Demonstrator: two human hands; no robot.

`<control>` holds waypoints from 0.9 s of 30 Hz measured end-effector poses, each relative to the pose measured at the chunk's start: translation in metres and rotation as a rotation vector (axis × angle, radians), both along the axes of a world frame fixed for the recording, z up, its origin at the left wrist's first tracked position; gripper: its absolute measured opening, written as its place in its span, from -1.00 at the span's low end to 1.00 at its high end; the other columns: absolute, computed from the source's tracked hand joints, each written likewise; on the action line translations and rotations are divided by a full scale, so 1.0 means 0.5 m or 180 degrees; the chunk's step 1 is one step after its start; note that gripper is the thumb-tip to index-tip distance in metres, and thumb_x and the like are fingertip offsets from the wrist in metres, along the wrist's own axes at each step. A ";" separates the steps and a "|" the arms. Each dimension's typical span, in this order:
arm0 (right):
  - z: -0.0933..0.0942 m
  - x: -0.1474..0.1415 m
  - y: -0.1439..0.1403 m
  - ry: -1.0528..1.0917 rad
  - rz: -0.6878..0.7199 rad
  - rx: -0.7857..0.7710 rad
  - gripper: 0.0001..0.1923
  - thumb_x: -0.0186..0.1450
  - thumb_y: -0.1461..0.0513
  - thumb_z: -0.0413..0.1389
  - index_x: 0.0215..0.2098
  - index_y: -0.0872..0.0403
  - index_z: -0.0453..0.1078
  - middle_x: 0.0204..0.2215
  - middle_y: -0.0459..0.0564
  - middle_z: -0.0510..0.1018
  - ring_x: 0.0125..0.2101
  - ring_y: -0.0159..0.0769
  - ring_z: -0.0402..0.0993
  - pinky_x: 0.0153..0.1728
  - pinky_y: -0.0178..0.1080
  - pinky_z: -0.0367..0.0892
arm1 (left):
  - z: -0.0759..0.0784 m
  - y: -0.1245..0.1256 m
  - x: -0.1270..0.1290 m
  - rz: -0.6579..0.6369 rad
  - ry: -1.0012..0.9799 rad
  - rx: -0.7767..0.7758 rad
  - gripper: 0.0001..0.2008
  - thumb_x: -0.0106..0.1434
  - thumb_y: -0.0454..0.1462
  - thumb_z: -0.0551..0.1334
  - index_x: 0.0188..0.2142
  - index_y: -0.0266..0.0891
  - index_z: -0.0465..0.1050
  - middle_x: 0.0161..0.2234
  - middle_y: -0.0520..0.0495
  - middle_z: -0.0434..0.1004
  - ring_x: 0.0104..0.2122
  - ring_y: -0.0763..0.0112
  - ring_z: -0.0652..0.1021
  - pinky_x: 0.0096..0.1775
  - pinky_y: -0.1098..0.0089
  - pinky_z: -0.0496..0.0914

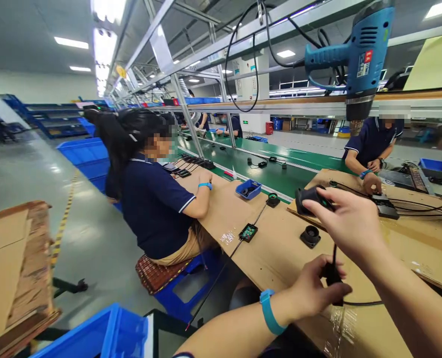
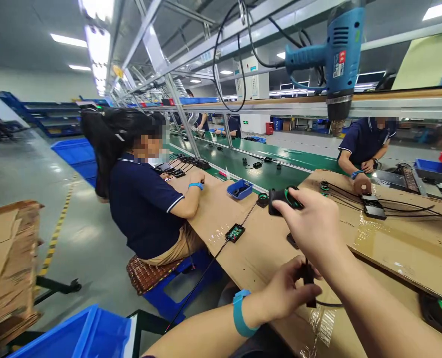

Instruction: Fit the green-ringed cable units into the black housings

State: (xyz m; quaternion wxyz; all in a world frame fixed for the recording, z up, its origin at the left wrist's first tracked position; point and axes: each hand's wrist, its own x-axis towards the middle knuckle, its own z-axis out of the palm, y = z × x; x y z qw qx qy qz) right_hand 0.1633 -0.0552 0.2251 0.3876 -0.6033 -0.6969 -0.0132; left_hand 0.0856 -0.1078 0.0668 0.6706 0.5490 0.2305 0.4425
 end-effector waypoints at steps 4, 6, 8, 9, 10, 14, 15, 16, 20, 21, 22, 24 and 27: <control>-0.036 -0.041 0.138 -0.0612 -0.0308 -0.0771 -0.64 0.29 0.00 0.21 -0.16 0.11 0.60 -0.28 0.11 0.66 -0.23 -0.08 0.58 -0.22 -0.21 0.39 | 0.008 0.031 -0.100 -0.0128 0.0297 -0.0665 -0.44 0.07 0.11 0.42 -0.18 -0.29 0.41 -0.36 -0.05 0.47 -0.35 0.38 0.50 -0.23 0.34 0.38; -0.102 -0.056 0.193 -0.1008 -0.0399 -0.1358 -0.67 0.32 0.05 0.17 -0.18 0.13 0.59 -0.24 0.19 0.65 -0.18 -0.06 0.57 -0.21 -0.21 0.38 | -0.003 0.051 -0.170 0.0192 0.0733 -0.0695 -0.45 0.10 0.14 0.37 -0.21 -0.27 0.40 -0.40 0.01 0.42 -0.38 0.42 0.44 -0.26 0.38 0.33; -0.179 -0.072 0.230 -0.1220 -0.0431 -0.1868 -0.72 0.30 0.12 0.18 -0.18 0.17 0.59 -0.19 0.25 0.63 -0.16 -0.06 0.57 -0.20 -0.23 0.38 | -0.026 0.074 -0.242 0.0522 0.1282 -0.0718 -0.47 0.10 0.15 0.33 -0.23 -0.25 0.39 -0.39 0.03 0.42 -0.36 0.40 0.42 -0.26 0.38 0.30; -0.217 -0.082 0.241 -0.1243 -0.0429 -0.2037 -0.74 0.28 0.16 0.20 -0.18 0.19 0.59 -0.18 0.27 0.63 -0.16 -0.06 0.57 -0.20 -0.24 0.38 | -0.042 0.087 -0.275 0.0629 0.1567 -0.0713 -0.47 0.09 0.15 0.33 -0.24 -0.25 0.39 -0.37 0.02 0.43 -0.33 0.37 0.43 -0.24 0.37 0.30; -0.251 -0.093 0.250 -0.1230 -0.0417 -0.2151 -0.75 0.26 0.19 0.22 -0.19 0.21 0.59 -0.18 0.27 0.63 -0.17 -0.06 0.58 -0.21 -0.24 0.38 | -0.060 0.102 -0.304 0.0717 0.1853 -0.0678 -0.48 0.07 0.14 0.33 -0.25 -0.25 0.38 -0.35 0.00 0.45 -0.29 0.33 0.44 -0.21 0.35 0.31; -0.337 -0.136 0.275 -0.1161 -0.0345 -0.2372 -0.77 0.28 0.22 0.21 -0.19 0.21 0.59 -0.21 0.25 0.63 -0.19 -0.08 0.58 -0.22 -0.25 0.39 | -0.135 0.169 -0.373 0.1060 0.3035 -0.0049 -0.53 0.03 0.08 0.32 -0.25 -0.23 0.36 -0.34 -0.05 0.48 -0.24 0.16 0.48 -0.16 0.24 0.36; -0.346 -0.140 0.284 -0.1156 -0.0314 -0.2354 -0.75 0.31 0.19 0.18 -0.17 0.21 0.59 -0.20 0.25 0.63 -0.18 -0.09 0.57 -0.20 -0.25 0.38 | -0.150 0.185 -0.379 0.1123 0.3290 0.0191 -0.55 0.05 0.05 0.30 -0.24 -0.22 0.36 -0.32 -0.08 0.49 -0.23 0.13 0.49 -0.15 0.20 0.37; -0.349 -0.140 0.295 -0.1160 -0.0276 -0.2307 -0.71 0.34 0.14 0.15 -0.15 0.20 0.58 -0.18 0.24 0.63 -0.16 -0.09 0.56 -0.17 -0.24 0.37 | -0.164 0.200 -0.382 0.1169 0.3517 0.0426 -0.58 0.08 0.02 0.28 -0.22 -0.23 0.36 -0.27 -0.12 0.50 -0.20 0.09 0.50 -0.11 0.16 0.38; -0.327 -0.064 0.350 -0.1272 -0.0202 -0.1959 -0.54 0.43 -0.03 0.00 -0.04 0.14 0.51 -0.03 0.21 0.56 0.05 -0.04 0.41 0.06 -0.14 0.24 | -0.196 0.244 -0.386 0.1251 0.4258 0.1052 -0.65 0.20 -0.09 0.19 -0.13 -0.28 0.36 -0.06 -0.29 0.45 -0.05 0.00 0.50 0.04 0.06 0.37; -0.316 -0.026 0.366 -0.1313 -0.0257 -0.1887 -0.55 0.44 -0.01 -0.02 -0.02 0.16 0.49 0.02 0.23 0.53 0.11 -0.01 0.34 0.13 -0.11 0.18 | -0.199 0.252 -0.388 0.1270 0.4417 0.1123 -0.65 0.22 -0.10 0.17 -0.10 -0.29 0.35 -0.04 -0.30 0.43 -0.03 0.00 0.49 0.05 0.06 0.37; -0.306 0.017 0.382 -0.1347 -0.0356 -0.1841 -0.56 0.44 0.03 -0.02 0.01 0.18 0.47 0.06 0.27 0.49 0.16 0.02 0.27 0.17 -0.06 0.10 | -0.201 0.259 -0.392 0.1297 0.4546 0.1178 -0.64 0.25 -0.10 0.15 -0.07 -0.29 0.35 -0.03 -0.30 0.42 -0.02 0.01 0.49 0.06 0.06 0.38; -0.290 0.109 0.412 -0.1380 -0.0659 -0.1837 -0.57 0.43 0.10 0.01 0.06 0.27 0.41 0.12 0.39 0.41 0.21 0.10 0.18 0.21 0.03 0.00 | -0.201 0.272 -0.400 0.1356 0.4747 0.1254 -0.64 0.27 -0.09 0.15 -0.04 -0.27 0.33 -0.03 -0.27 0.41 -0.03 0.02 0.49 0.05 0.07 0.39; -0.288 0.229 0.444 -0.1312 -0.1059 -0.2039 -0.53 0.37 0.10 0.13 0.07 0.33 0.36 0.09 0.50 0.40 0.18 0.18 0.22 0.17 0.10 0.03 | -0.189 0.289 -0.408 0.1373 0.5015 0.1474 -0.68 0.28 -0.10 0.16 -0.08 -0.25 0.36 -0.10 -0.23 0.42 -0.06 0.04 0.49 0.00 0.12 0.41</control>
